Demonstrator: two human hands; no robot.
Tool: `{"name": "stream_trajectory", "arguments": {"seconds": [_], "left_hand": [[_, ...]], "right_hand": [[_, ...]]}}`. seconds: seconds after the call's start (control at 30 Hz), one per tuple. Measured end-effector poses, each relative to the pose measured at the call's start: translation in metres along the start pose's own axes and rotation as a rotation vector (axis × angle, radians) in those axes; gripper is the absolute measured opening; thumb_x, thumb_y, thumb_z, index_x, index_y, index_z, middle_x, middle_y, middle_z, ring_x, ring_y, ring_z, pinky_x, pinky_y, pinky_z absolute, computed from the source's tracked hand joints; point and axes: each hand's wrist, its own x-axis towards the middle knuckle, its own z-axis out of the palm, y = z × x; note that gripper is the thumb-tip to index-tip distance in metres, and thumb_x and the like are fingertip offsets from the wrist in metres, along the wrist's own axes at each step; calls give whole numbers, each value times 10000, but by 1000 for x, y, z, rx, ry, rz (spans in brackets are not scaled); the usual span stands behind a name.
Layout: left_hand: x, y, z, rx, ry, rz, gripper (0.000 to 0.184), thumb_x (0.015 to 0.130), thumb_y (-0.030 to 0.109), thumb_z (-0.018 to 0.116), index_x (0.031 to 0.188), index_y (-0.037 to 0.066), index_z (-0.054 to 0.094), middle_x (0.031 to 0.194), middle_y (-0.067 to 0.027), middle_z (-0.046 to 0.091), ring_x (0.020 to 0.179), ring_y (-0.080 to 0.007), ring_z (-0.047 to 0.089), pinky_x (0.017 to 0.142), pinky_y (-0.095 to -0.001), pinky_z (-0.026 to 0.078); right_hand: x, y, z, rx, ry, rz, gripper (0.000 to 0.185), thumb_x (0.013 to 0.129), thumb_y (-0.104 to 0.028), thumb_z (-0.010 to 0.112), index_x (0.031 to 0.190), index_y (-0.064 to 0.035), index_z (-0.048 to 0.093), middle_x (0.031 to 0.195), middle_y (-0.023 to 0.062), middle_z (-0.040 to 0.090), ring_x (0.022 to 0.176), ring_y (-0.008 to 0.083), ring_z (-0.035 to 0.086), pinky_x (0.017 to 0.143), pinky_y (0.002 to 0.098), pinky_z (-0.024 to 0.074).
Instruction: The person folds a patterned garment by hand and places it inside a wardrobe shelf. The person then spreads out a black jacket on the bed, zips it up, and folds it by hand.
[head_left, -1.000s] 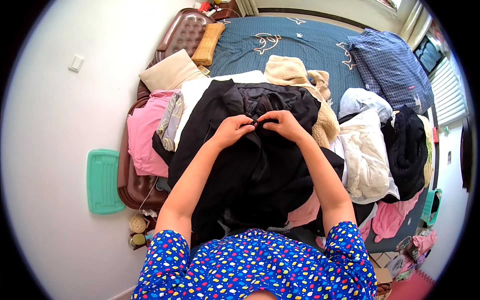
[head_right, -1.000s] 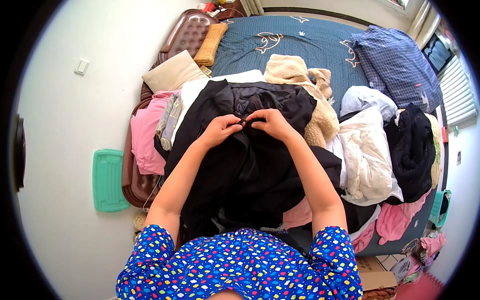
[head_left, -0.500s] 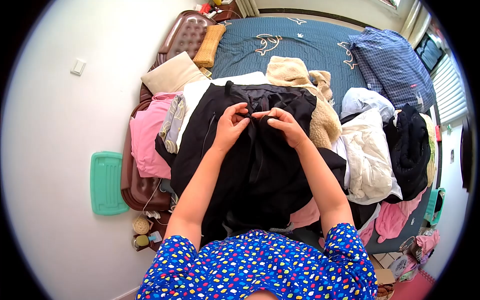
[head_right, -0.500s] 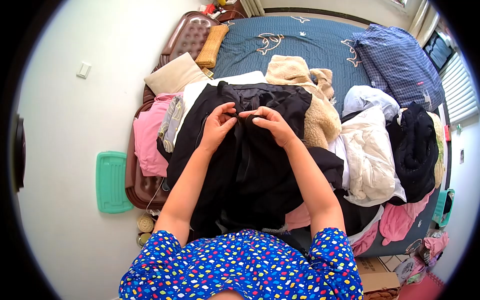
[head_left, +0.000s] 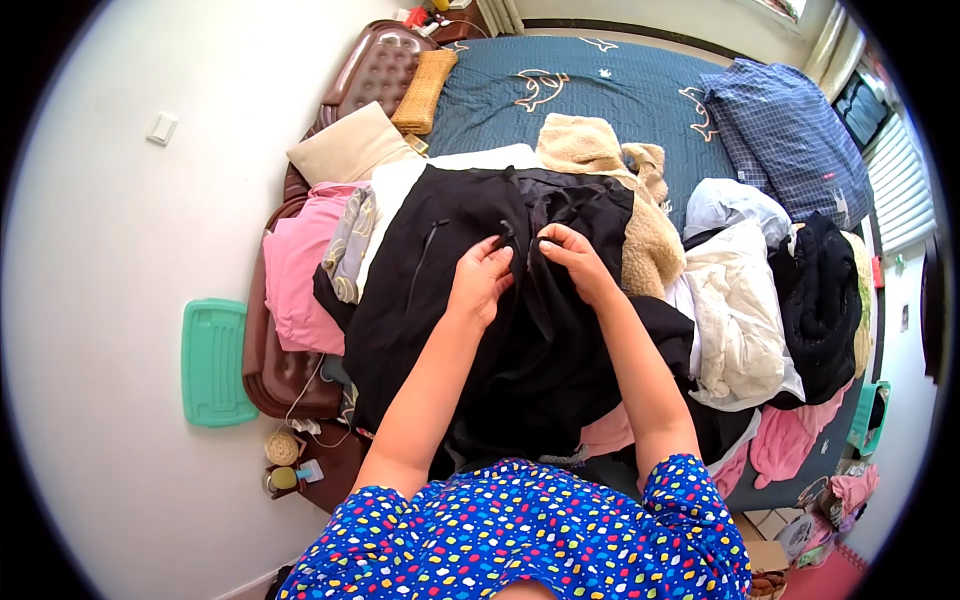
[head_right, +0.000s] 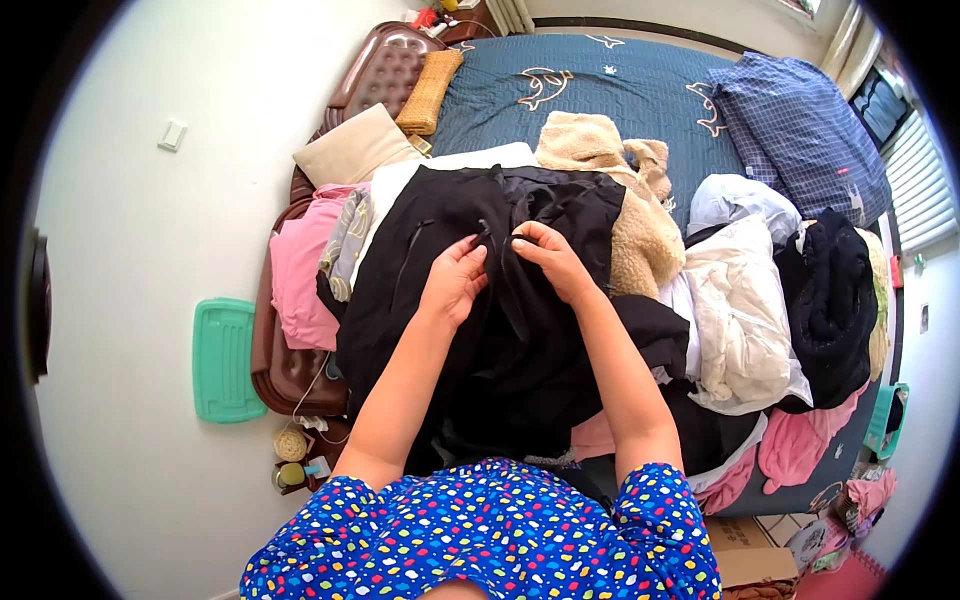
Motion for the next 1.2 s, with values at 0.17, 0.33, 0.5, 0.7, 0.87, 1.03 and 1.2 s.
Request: {"name": "stream_trajectory", "arguments": {"seconds": [0.17,0.33,0.5,0.7,0.87,1.03,1.2], "left_hand": [[-6,7,7,320,123,454,245,880,21,616,1124,18,605,945,-25,673,732,-62,595,564,-186,456],[10,-6,1,718,236,551,332,822,116,709,1105,12,571,957,-61,618,785,-101,585,574,-224,492],[4,-15,25,996,187,537,532,752,324,779,1115,16,541,999,-113,588,785,-193,619,722,-330,523],[21,-24,31,1358,179,676,342,788,136,693,1075,65,519,917,-108,654,836,-340,646,709,-428,516],[32,-17,18,1046,182,736,289,811,51,639,1072,74,519,762,-116,661,740,-354,646,655,-439,493],[25,-8,23,1182,74,801,282,814,34,625,1080,105,570,800,-102,677,749,-326,664,662,-410,508],[18,-8,30,1263,91,871,248,804,53,631,1040,102,573,813,-95,685,760,-318,667,670,-406,516]], "right_hand": [[-3,0,11,-535,274,-280,197,901,-168,617,1044,-33,607,852,-47,599,761,46,547,712,213,440],[6,2,14,-592,433,-250,226,894,-209,638,1017,-20,639,827,-16,635,739,64,567,678,227,453],[8,16,-17,-192,483,-112,284,913,-191,589,1074,33,656,968,39,666,833,90,589,769,228,461],[0,10,-22,-126,378,-15,301,904,-157,539,1111,18,669,998,32,672,842,76,574,764,210,442],[0,34,-41,-389,673,-176,182,864,-148,631,965,-6,682,805,-9,637,701,45,538,617,204,405],[-5,12,-14,-738,613,-144,350,826,-300,714,1032,-17,696,702,27,647,602,85,560,584,242,441],[10,10,-21,-820,593,-212,348,797,-356,712,957,-48,733,665,64,660,579,148,605,574,288,463]]}}
